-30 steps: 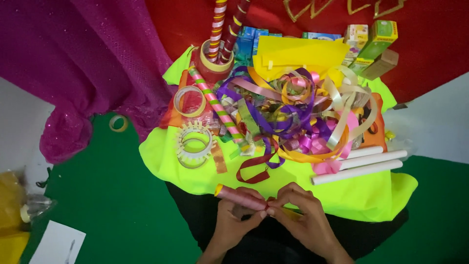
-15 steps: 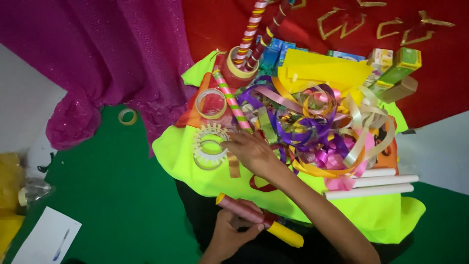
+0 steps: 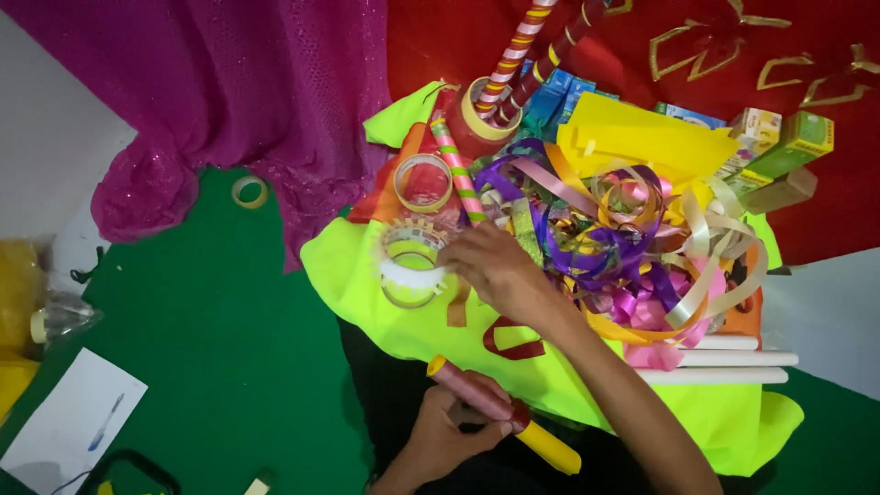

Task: The person wraps a red ribbon around a cylindrical object with yellow ends. The hands rotate the object and pull the ribbon to secure it in place. The task is performed on a table covered with various craft supplies.

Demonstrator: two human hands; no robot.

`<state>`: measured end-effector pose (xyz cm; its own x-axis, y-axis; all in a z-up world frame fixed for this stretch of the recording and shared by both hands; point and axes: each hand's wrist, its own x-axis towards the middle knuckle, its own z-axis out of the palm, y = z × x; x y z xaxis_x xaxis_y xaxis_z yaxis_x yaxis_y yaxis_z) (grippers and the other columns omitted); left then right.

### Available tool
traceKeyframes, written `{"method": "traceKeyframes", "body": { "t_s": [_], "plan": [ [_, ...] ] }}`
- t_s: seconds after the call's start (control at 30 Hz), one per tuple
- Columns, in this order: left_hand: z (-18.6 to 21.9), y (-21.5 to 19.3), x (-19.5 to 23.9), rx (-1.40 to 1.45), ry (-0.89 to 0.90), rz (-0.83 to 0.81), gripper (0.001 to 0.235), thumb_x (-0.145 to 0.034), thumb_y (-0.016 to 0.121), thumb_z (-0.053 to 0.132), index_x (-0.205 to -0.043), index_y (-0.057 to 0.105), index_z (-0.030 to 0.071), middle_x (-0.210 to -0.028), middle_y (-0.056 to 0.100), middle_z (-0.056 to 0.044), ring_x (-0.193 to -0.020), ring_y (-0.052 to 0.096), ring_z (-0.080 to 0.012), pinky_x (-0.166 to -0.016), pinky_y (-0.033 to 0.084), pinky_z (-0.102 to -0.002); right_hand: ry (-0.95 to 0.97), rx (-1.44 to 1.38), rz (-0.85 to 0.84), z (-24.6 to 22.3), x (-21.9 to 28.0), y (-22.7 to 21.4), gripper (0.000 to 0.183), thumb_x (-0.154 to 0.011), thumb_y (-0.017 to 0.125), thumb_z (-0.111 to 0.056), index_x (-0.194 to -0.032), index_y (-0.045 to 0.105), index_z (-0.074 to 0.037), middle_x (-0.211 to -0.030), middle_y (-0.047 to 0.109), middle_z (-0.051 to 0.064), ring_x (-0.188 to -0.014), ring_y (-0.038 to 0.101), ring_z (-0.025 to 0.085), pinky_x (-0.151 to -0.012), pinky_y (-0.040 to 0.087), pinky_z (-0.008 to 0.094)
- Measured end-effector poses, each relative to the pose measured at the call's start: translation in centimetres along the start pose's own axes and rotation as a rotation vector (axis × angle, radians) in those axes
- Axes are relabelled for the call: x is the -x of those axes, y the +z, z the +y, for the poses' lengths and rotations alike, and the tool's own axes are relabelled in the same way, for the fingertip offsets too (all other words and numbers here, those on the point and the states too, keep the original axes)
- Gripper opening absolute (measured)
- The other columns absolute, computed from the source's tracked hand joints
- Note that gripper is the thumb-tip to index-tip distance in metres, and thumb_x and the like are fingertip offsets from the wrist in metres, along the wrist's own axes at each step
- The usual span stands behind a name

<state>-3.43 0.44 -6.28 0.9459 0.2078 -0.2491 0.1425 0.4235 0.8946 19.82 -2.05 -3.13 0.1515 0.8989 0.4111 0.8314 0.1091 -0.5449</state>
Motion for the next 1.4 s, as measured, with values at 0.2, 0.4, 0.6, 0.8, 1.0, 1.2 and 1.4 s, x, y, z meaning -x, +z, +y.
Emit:
{"method": "traceKeyframes", "body": {
  "t_s": [0.2, 0.4, 0.6, 0.8, 1.0, 1.2, 1.4],
  "plan": [
    [0.4, 0.2, 0.0, 0.028, 0.018, -0.049, 0.018, -0.082, 0.085, 0.005, -0.096, 0.074, 0.008, -0.105, 0.074, -0.008, -0.100, 0.075, -0.0197, -0.083, 0.070, -0.033, 0.262, -0.197, -0.017, -3.4, -1.9, -4.5, 0.012, -0.100, 0.066, -0.017, -0.110, 0.071, -0.013, -0.103, 0.069, 0.004, -0.096, 0.060, 0.021, -0.078, 0.045, 0.035],
    [0.4, 0.5, 0.2, 0.108, -0.028, -0.059, 0.021, -0.082, 0.084, 0.002, -0.099, 0.071, 0.003, -0.099, 0.077, -0.013, -0.092, 0.078, -0.0210, -0.084, 0.069, -0.032, -0.078, -0.086, 0.071, -4.1, -1.3, -2.2, 0.021, -0.105, 0.047, 0.001, -0.102, 0.067, -0.004, -0.102, 0.068, 0.011, -0.091, 0.055, 0.024, -0.079, 0.039, 0.038],
    [0.1, 0.3, 0.0, 0.056, -0.101, -0.043, 0.027, -0.080, 0.087, 0.012, -0.101, 0.074, 0.005, -0.101, 0.078, -0.010, -0.096, 0.076, -0.0180, -0.085, 0.068, -0.031, -0.066, 0.587, -0.162, -1.3, 2.4, 5.1, 0.048, -0.069, 0.082, -0.004, -0.112, 0.060, -0.009, -0.107, 0.065, 0.012, -0.110, 0.060, 0.035, -0.083, 0.052, 0.058],
    [0.0, 0.1, 0.0, 0.044, -0.125, -0.014, 0.031, -0.078, 0.088, 0.012, -0.104, 0.073, 0.005, -0.105, 0.078, -0.010, -0.103, 0.077, -0.0210, -0.087, 0.070, -0.034, -0.077, 0.726, -0.235, -1.7, 2.7, 6.2, 0.028, -0.087, 0.066, 0.001, -0.112, 0.058, -0.011, -0.103, 0.064, 0.010, -0.101, 0.058, 0.029, -0.070, 0.053, 0.048],
    [0.3, 0.1, 0.1, 0.105, -0.092, -0.009, 0.025, -0.079, 0.088, 0.007, -0.099, 0.073, 0.003, -0.097, 0.079, -0.012, -0.094, 0.079, -0.0199, -0.087, 0.069, -0.032, 0.288, -0.068, 0.204, 0.5, 1.1, 3.9, 0.010, -0.091, 0.068, 0.002, -0.092, 0.071, -0.007, -0.108, 0.077, 0.013, -0.102, 0.075, 0.029, -0.085, 0.062, 0.042],
    [1.2, 0.3, 0.1, 0.087, -0.100, 0.012, 0.027, -0.078, 0.089, 0.009, -0.100, 0.073, 0.004, -0.098, 0.079, -0.012, -0.093, 0.078, -0.0204, -0.082, 0.069, -0.032, 0.813, -0.121, -0.089, 3.7, -2.3, 3.5, 0.037, -0.096, 0.056, -0.043, -0.107, 0.079, -0.017, -0.104, 0.078, 0.003, -0.092, 0.073, 0.023, -0.071, 0.056, 0.041],
    [0.0, -0.4, -0.3, 0.057, -0.121, -0.006, 0.029, -0.079, 0.089, 0.012, -0.102, 0.074, 0.005, -0.098, 0.078, -0.009, -0.092, 0.074, -0.0171, -0.078, 0.066, -0.028, 0.938, -0.074, -0.207, 3.7, -1.9, 3.7, 0.033, -0.095, 0.062, -0.042, -0.093, 0.080, -0.015, -0.080, 0.072, 0.000, -0.066, 0.063, 0.016, -0.057, 0.044, 0.035]
  ]
}}
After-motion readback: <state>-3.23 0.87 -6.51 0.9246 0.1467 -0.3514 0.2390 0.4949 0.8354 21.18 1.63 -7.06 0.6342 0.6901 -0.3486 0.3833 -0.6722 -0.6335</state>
